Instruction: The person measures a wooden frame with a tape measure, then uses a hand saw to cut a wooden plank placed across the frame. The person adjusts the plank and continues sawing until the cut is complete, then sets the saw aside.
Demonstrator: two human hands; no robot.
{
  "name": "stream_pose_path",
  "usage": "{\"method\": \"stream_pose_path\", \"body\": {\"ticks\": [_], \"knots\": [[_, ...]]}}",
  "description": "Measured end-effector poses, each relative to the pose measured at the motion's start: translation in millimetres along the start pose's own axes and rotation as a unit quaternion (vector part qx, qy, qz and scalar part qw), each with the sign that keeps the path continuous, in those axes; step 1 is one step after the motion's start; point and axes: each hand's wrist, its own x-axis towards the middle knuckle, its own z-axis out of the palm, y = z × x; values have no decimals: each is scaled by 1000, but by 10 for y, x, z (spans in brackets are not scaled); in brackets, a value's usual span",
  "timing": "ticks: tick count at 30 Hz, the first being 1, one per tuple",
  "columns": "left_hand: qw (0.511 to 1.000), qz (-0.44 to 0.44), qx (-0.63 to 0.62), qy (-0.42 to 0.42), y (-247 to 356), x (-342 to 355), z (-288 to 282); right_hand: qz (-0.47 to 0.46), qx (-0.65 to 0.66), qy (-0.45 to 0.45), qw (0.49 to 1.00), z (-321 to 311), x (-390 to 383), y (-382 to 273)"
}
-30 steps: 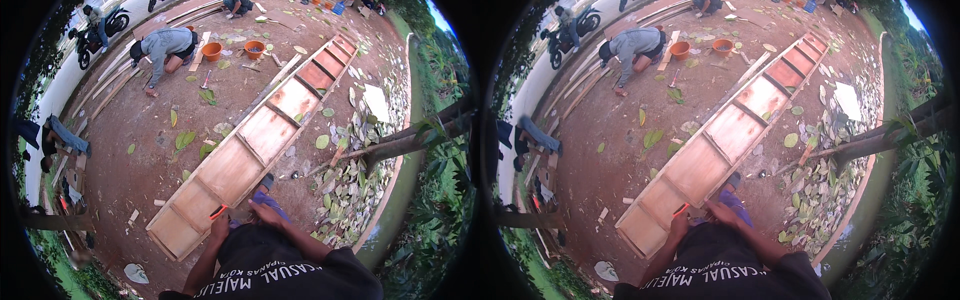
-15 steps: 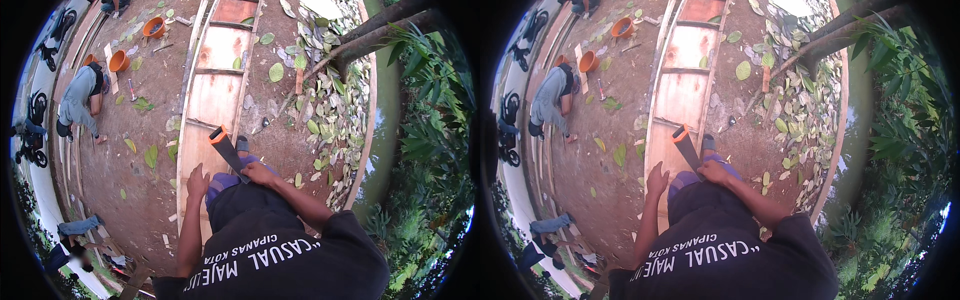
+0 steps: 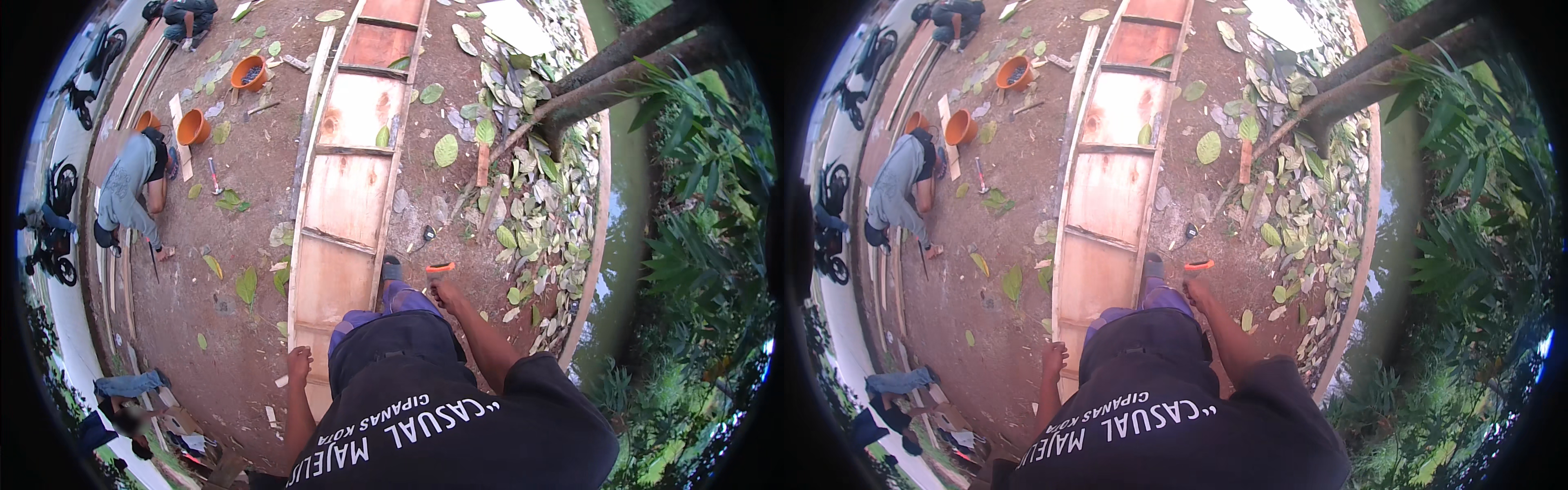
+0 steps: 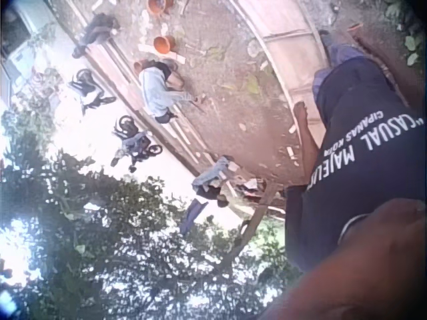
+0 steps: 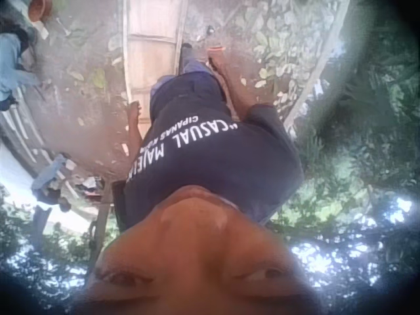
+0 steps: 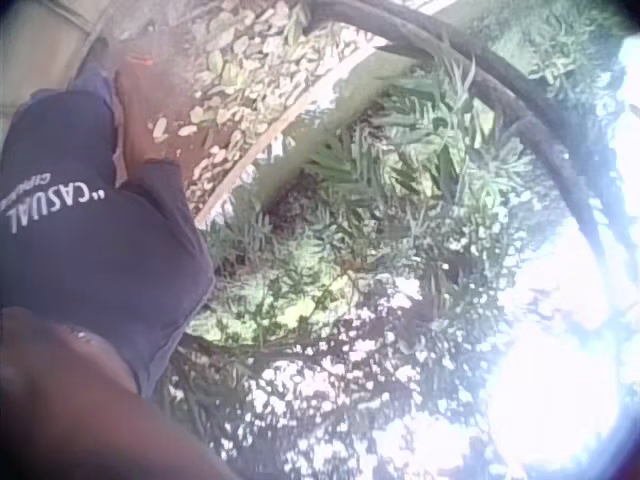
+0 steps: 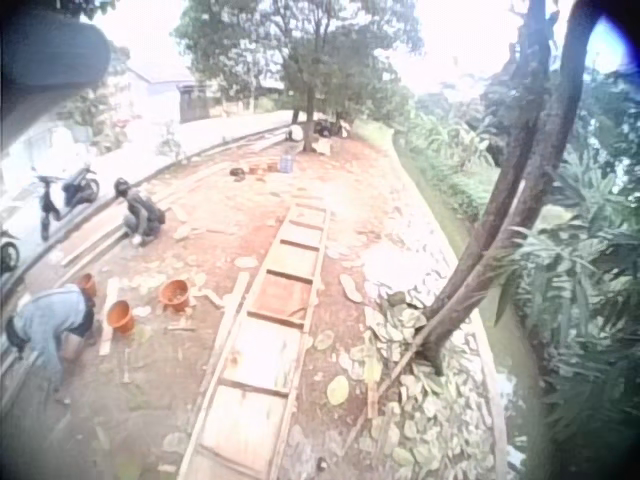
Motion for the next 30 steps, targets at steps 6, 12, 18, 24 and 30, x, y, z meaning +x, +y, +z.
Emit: {"method": "stream_pose_path", "body": {"ticks": [6, 12, 18, 24, 30], "knots": [[995, 68, -23, 67, -55, 29, 175, -85, -387, 29, 918, -1020, 758, 692], [988, 57, -68, 126, -152, -133, 491, -175, -650, -51, 737, -816, 1025, -147], [963, -2, -167, 209, -504, -226, 965, -318, -776, -162, 520, -205, 1532, -1144], [991, 40, 53, 116, -1088, -197, 1657, -232, -580, -115, 773, 885, 1253, -1912], [974, -154, -164, 29, -1704, 352, 2329, -132, -412, -66, 899, 1807, 414, -2252]]}}
